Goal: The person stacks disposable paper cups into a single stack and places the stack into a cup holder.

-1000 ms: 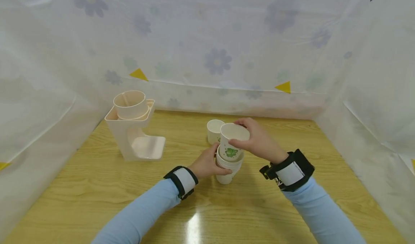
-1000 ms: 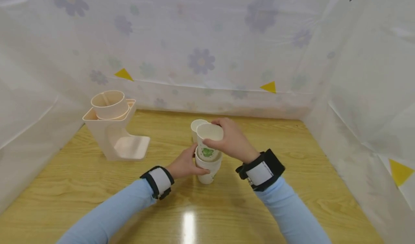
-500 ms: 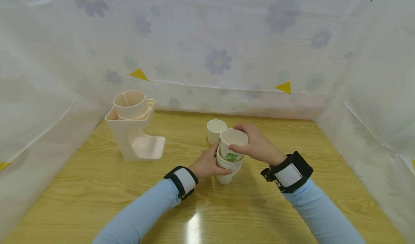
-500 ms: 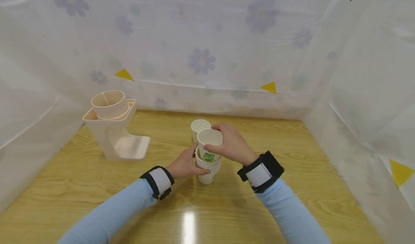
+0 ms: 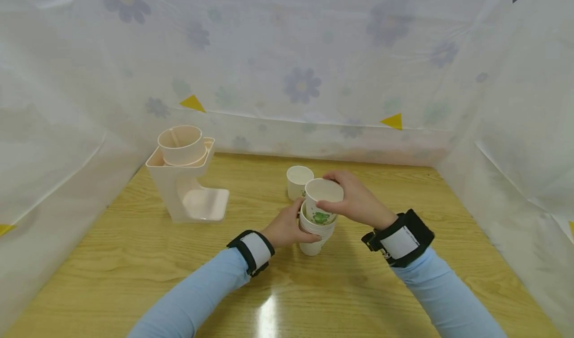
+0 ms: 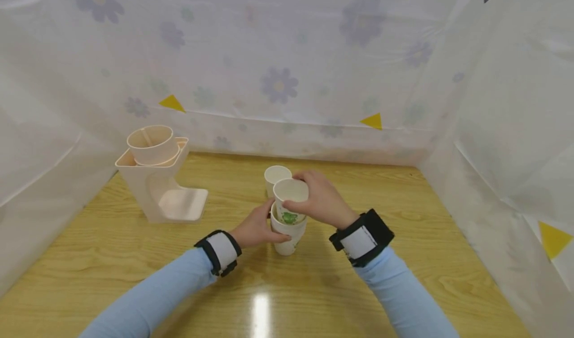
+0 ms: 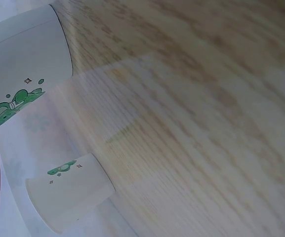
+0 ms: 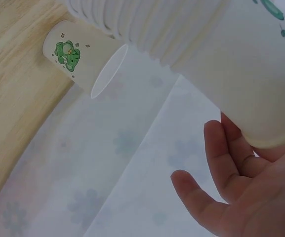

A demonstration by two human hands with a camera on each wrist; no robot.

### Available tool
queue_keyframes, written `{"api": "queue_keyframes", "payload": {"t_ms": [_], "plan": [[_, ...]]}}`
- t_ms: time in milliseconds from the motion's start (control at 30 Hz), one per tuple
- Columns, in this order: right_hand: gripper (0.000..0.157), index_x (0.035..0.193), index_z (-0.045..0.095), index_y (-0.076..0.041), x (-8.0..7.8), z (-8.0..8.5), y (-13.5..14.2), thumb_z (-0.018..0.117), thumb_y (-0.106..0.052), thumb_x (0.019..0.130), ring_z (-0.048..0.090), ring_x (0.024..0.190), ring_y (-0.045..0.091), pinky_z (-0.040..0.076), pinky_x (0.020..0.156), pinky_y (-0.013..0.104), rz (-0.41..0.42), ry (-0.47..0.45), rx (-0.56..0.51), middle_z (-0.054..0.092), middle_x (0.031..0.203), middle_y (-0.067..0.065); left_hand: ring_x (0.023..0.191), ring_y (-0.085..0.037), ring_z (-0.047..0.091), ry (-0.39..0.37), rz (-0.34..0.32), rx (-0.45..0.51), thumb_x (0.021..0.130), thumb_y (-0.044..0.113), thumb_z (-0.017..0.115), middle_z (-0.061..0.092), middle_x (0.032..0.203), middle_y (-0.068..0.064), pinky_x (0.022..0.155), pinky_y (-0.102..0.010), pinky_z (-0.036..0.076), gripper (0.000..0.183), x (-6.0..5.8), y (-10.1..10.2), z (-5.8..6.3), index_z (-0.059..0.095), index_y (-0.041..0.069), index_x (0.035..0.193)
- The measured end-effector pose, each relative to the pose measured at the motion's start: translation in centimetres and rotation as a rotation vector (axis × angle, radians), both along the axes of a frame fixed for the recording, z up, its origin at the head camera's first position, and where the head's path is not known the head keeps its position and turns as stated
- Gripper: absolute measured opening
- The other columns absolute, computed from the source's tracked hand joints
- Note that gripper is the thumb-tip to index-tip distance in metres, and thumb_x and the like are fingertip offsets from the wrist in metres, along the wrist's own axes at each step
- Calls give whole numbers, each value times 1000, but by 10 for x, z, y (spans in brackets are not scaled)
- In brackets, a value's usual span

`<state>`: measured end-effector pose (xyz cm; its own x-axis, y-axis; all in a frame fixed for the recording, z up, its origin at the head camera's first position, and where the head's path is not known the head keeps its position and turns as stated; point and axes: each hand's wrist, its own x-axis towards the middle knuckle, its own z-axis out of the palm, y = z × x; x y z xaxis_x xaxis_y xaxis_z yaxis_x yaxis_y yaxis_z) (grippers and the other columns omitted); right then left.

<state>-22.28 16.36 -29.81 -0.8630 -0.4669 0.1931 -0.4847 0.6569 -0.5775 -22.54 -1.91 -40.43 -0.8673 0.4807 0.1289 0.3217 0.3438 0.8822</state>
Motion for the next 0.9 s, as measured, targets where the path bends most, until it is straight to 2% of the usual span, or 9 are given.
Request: {"api": "queue_keyframes", "payload": {"t_ms": [300, 900], "plan": [[59, 121, 60, 4, 0, 2, 3, 74, -29, 75, 58, 98, 27, 48, 80, 45, 48, 92, 61, 65, 116, 19, 115, -23, 54, 6, -8, 19, 70, 17, 79, 57, 129, -11, 98, -45, 45, 79, 0, 0, 0, 38, 9, 137], [54, 117, 63, 0, -3, -1, 4, 76, -27, 73, 59, 91, 22, 48, 76, 42, 138, 163, 67, 69, 108, 14, 115, -22, 54, -10, -5, 35, 69, 15, 80, 56, 130, -10, 98, -45, 45, 83, 1, 2, 2, 37, 12, 139]]}}
